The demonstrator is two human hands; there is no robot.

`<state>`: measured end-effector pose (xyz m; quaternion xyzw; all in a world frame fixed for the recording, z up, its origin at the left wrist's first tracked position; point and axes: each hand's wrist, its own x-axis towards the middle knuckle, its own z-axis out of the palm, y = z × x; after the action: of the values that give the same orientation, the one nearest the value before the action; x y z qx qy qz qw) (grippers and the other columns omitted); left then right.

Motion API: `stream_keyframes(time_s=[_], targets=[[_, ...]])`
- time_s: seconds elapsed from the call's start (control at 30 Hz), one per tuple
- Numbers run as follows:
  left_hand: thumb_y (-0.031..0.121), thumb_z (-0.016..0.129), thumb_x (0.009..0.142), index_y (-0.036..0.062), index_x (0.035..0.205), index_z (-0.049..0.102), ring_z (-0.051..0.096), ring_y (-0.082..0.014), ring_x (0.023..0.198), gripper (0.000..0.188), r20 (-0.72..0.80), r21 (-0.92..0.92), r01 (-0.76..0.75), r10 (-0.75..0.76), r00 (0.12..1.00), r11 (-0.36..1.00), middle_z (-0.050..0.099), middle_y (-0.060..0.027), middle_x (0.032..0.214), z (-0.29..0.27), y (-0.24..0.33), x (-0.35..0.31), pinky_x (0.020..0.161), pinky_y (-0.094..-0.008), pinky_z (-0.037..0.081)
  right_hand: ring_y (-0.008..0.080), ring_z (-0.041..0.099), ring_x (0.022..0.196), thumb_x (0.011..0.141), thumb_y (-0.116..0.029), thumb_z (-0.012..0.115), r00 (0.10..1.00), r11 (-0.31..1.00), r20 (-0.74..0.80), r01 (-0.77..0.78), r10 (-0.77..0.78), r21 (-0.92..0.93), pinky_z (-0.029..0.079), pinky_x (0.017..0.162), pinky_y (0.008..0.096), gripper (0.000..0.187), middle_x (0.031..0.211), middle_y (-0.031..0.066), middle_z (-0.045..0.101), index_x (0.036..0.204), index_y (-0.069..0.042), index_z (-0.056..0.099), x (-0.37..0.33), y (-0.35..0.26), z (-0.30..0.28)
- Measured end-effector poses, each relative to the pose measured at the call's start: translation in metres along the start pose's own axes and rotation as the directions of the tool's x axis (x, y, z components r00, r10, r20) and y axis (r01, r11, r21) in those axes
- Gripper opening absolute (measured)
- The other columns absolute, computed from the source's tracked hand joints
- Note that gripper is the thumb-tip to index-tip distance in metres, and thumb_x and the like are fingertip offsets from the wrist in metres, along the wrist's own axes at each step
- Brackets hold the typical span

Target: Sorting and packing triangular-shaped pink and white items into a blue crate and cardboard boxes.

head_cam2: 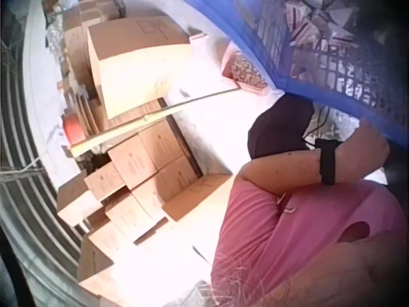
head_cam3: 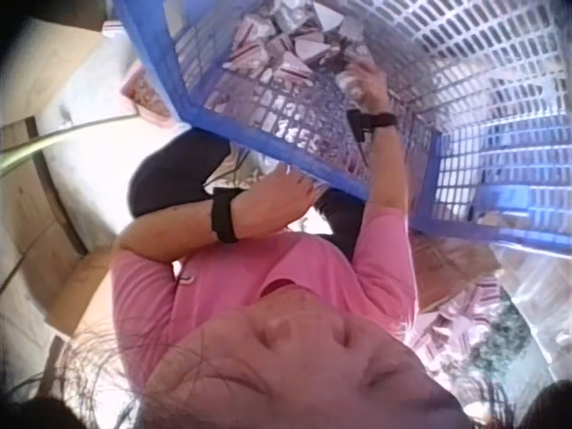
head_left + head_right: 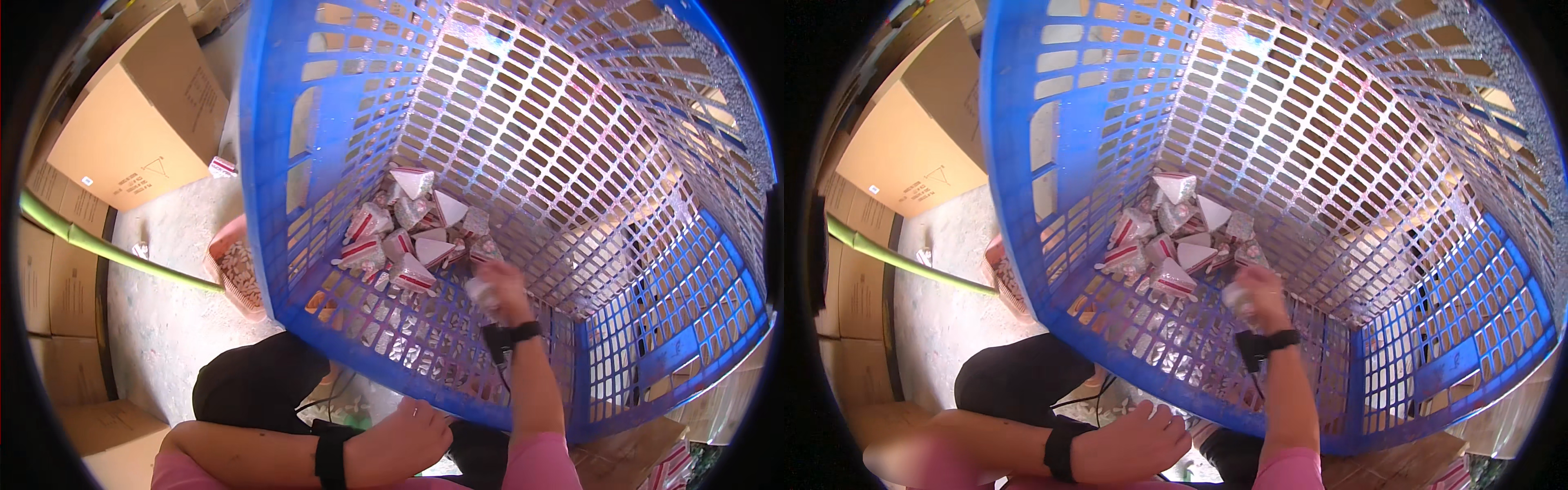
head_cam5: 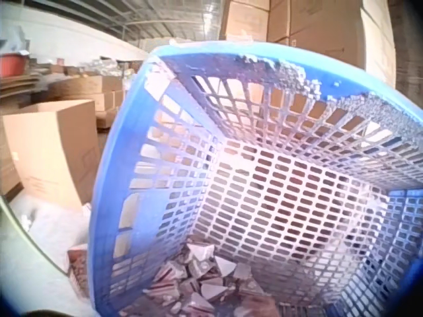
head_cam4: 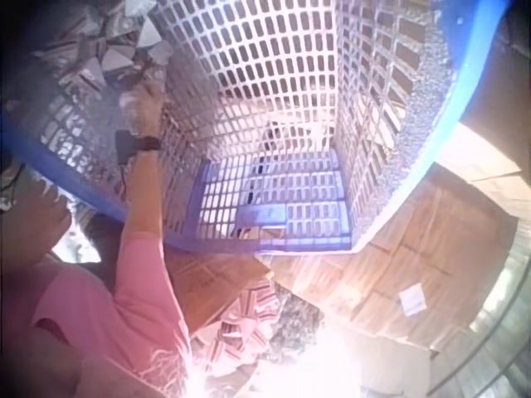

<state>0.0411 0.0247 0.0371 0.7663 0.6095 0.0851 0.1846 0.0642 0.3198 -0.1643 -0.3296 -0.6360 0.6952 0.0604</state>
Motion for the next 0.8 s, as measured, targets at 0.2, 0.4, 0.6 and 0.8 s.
stream_keyframes(time_s=[0.2, 0.4, 0.6, 0.8], targets=[[0.014, 0.054, 0.069, 0.0083, 0.070, 0.056, 0.053, -0.0175, 0.068, 0.007, -0.104, -0.059, 0.114, -0.120, 0.987, 0.992, 0.053, -0.0034, 0.067, 0.030, 0.002, -0.002, 0.057, -0.0309, 0.032, 0.0312, 0.060, 0.079, 0.067, -0.029, 0.068, 0.936, 0.096, 0.275, 0.302, -0.221, -0.949, 0.049, 0.061, 0.0406, 0.055, 0.095, 0.0171, 0.056, 0.112, -0.009, 0.044, -0.007, -0.042, 0.163], [0.015, 0.054, 0.068, 0.0089, 0.065, 0.058, 0.055, -0.0208, 0.065, 0.007, -0.153, -0.127, 0.118, -0.137, 0.979, 0.985, 0.055, -0.0048, 0.064, 0.039, 0.000, -0.006, 0.056, -0.0331, 0.034, 0.0330, 0.060, 0.081, 0.073, -0.031, 0.059, 0.991, -0.106, 0.131, 0.130, -0.001, -0.986, 0.049, 0.063, 0.0429, 0.044, 0.093, 0.0176, 0.057, 0.109, -0.010, 0.045, 0.018, -0.018, 0.173], [0.013, 0.054, 0.070, 0.0063, 0.074, 0.056, 0.057, -0.0225, 0.064, 0.008, -0.053, -0.158, 0.140, -0.149, 0.987, 0.978, 0.057, -0.0069, 0.068, 0.026, -0.019, -0.007, 0.051, -0.0349, 0.039, 0.0234, 0.059, 0.084, 0.074, -0.031, 0.064, 0.981, 0.935, 0.074, 0.191, -0.177, -0.299, 0.047, 0.074, 0.0364, 0.055, 0.100, 0.0110, 0.057, 0.119, -0.005, 0.045, 0.025, -0.021, 0.095], [0.016, 0.053, 0.075, 0.0014, 0.082, 0.054, 0.056, -0.0332, 0.065, 0.016, -0.324, -0.344, 0.285, -0.398, 0.858, 0.895, 0.056, -0.0134, 0.068, 0.012, -0.062, -0.009, 0.058, -0.0430, 0.043, 0.0183, 0.056, 0.090, 0.085, -0.037, 0.051, 0.995, 0.814, 0.022, 0.065, -0.095, 0.577, 0.046, 0.077, 0.0318, 0.045, 0.104, 0.0078, 0.056, 0.117, -0.006, 0.046, -0.083, -0.116, 0.098]])
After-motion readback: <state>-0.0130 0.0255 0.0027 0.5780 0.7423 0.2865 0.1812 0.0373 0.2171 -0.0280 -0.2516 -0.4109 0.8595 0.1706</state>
